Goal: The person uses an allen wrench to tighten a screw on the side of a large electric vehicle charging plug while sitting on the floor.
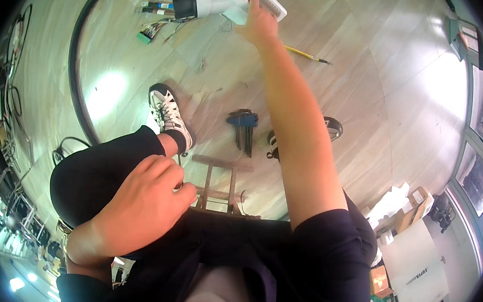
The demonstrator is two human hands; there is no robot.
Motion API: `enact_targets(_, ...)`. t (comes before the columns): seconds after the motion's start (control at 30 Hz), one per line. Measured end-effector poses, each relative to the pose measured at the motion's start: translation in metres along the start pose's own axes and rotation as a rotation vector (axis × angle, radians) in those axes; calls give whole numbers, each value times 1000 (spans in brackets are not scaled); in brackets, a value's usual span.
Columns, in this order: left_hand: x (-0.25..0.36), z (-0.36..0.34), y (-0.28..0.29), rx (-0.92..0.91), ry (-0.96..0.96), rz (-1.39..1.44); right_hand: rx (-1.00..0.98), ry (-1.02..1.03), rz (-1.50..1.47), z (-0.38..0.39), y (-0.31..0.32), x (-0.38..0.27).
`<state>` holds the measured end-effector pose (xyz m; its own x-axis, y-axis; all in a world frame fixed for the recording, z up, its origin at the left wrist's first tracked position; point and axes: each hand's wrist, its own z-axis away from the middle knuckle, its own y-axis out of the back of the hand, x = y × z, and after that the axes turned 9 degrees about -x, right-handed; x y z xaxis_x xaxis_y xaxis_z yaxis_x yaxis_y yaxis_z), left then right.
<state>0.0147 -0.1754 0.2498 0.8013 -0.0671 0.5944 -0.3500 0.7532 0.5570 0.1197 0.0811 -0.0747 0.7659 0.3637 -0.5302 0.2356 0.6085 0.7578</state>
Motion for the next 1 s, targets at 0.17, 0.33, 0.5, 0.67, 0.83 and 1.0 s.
enact_targets(0.17, -16, 16, -12, 60, -38, 8, -113, -22, 118, -19, -28, 6)
enact_targets(0.33, -24, 26, -14, 111, -38, 7, 24, 136, 50, -10, -47, 29)
enact_targets(0.5, -23, 38, -14, 156, -54, 3, 295, 210, 302, 79, -61, 32)
enact_targets(0.67, -17, 45, -12, 137, -44, -24, -59, -352, -6, 220, -130, 25)
enact_targets(0.83, -15, 46, -5, 54, -14, 28, -46, -607, -105, 261, -185, 17)
enact_targets(1.0, -24, 39, -7, 119, -27, 65, -38, -557, -195, 253, -193, 25)
